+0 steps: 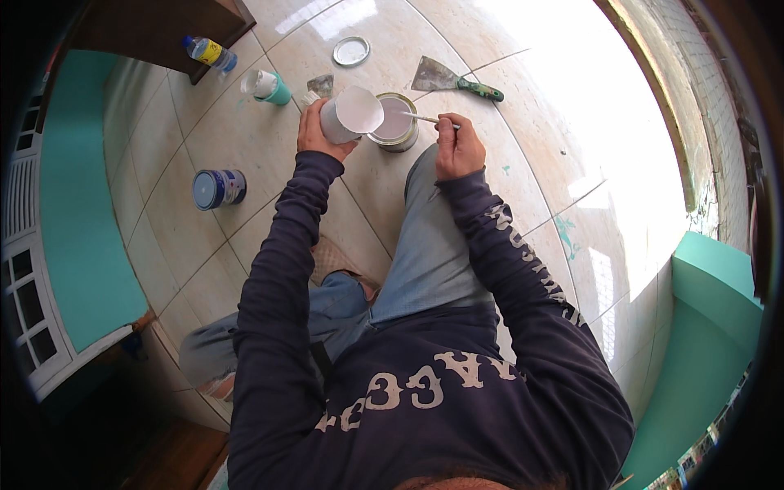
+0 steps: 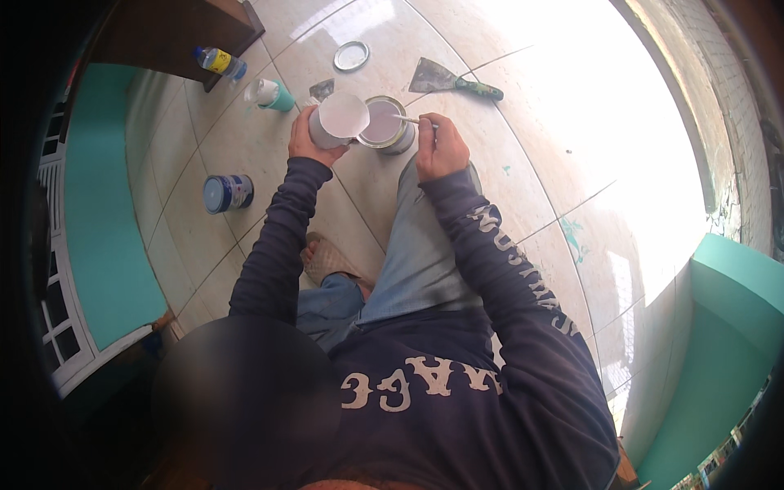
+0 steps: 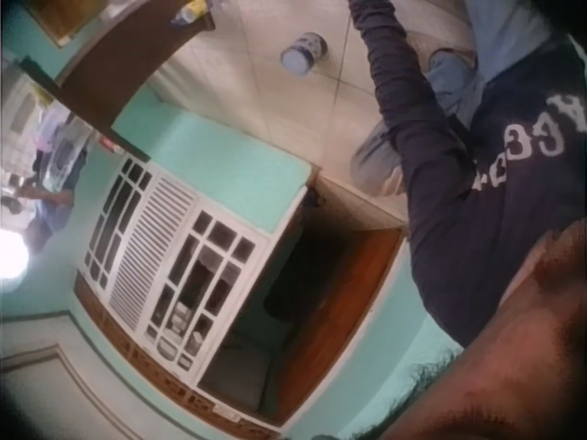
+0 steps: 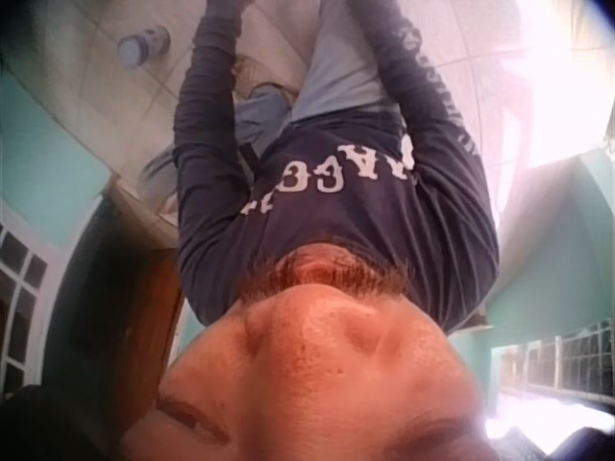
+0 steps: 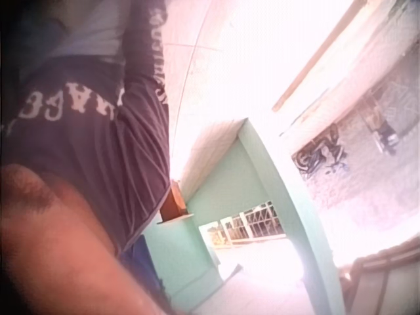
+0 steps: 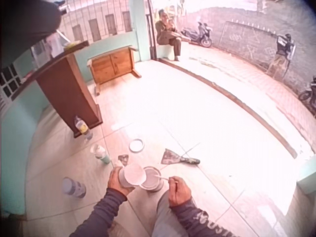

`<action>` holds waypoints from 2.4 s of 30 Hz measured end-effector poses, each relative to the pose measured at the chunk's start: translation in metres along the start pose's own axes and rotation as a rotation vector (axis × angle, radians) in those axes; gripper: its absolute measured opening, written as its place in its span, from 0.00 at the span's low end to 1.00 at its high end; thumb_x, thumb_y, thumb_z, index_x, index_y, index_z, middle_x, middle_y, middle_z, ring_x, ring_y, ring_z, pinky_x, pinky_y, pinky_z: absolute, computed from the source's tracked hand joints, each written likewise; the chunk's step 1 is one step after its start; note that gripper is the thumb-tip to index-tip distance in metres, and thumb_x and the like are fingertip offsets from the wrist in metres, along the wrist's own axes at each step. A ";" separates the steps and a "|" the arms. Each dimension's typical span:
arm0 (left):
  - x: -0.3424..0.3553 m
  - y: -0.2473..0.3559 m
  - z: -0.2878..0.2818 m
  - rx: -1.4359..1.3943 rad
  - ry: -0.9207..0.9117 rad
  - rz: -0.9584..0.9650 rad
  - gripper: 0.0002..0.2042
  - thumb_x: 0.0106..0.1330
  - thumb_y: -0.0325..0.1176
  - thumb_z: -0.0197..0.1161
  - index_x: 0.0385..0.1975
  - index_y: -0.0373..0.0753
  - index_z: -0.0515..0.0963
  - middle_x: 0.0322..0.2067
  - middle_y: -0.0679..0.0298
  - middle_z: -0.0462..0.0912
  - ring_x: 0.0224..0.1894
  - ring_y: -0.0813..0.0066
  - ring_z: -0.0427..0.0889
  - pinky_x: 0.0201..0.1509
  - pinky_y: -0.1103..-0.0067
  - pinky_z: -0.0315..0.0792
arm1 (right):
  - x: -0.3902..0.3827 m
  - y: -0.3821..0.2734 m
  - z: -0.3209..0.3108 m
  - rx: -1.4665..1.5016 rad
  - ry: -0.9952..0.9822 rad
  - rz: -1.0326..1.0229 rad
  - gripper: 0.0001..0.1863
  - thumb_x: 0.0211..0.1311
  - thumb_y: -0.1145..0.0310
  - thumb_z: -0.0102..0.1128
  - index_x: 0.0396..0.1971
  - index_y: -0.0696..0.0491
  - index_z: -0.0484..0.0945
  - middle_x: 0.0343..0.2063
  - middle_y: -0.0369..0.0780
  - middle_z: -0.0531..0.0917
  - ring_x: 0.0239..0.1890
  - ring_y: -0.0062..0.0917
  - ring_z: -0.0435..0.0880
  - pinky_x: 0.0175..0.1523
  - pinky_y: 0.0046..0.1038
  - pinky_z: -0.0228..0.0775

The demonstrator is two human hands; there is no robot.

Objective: The person pours paint from a metal can into a plastic cup, then uses a stick to stir the contents. They repeat this process with a second can, mixing the contents in the cup and then pouring the mixture back into the can. Finally, they use a putty knife to pry open a third paint can.

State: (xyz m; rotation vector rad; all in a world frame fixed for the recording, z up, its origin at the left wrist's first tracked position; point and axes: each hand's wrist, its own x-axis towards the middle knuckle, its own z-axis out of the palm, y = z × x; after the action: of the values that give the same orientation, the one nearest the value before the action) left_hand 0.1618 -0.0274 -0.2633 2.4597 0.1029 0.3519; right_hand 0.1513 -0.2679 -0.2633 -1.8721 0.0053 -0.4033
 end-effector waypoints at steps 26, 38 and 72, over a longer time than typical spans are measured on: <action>-0.089 -0.137 0.026 -0.201 0.421 -0.731 0.57 0.24 0.44 0.86 0.61 0.37 0.60 0.57 0.56 0.72 0.58 0.62 0.74 0.63 0.71 0.69 | 0.088 -0.026 0.086 -0.496 -0.771 -0.481 0.11 0.69 0.63 0.49 0.36 0.56 0.74 0.29 0.48 0.82 0.32 0.46 0.81 0.39 0.42 0.73; -0.087 -0.144 0.032 -0.222 0.336 -0.775 0.58 0.24 0.45 0.86 0.62 0.38 0.59 0.59 0.54 0.72 0.60 0.61 0.72 0.64 0.71 0.68 | 0.075 -0.022 0.050 -0.605 -0.956 -0.329 0.10 0.70 0.64 0.51 0.39 0.54 0.75 0.31 0.48 0.83 0.35 0.45 0.82 0.39 0.39 0.74; 0.042 -0.063 -0.280 0.461 0.056 0.348 0.10 0.69 0.38 0.58 0.28 0.40 0.78 0.13 0.59 0.69 0.14 0.62 0.70 0.20 0.72 0.64 | 0.068 -0.018 0.067 -0.331 -0.746 -0.260 0.10 0.69 0.63 0.51 0.40 0.54 0.74 0.34 0.49 0.83 0.39 0.46 0.82 0.43 0.41 0.73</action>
State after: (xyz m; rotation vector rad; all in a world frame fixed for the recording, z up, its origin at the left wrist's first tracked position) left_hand 0.1259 0.1953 -0.0803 2.9271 -0.2521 0.6031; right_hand 0.2304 -0.2142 -0.2468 -2.2586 -0.7156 0.1545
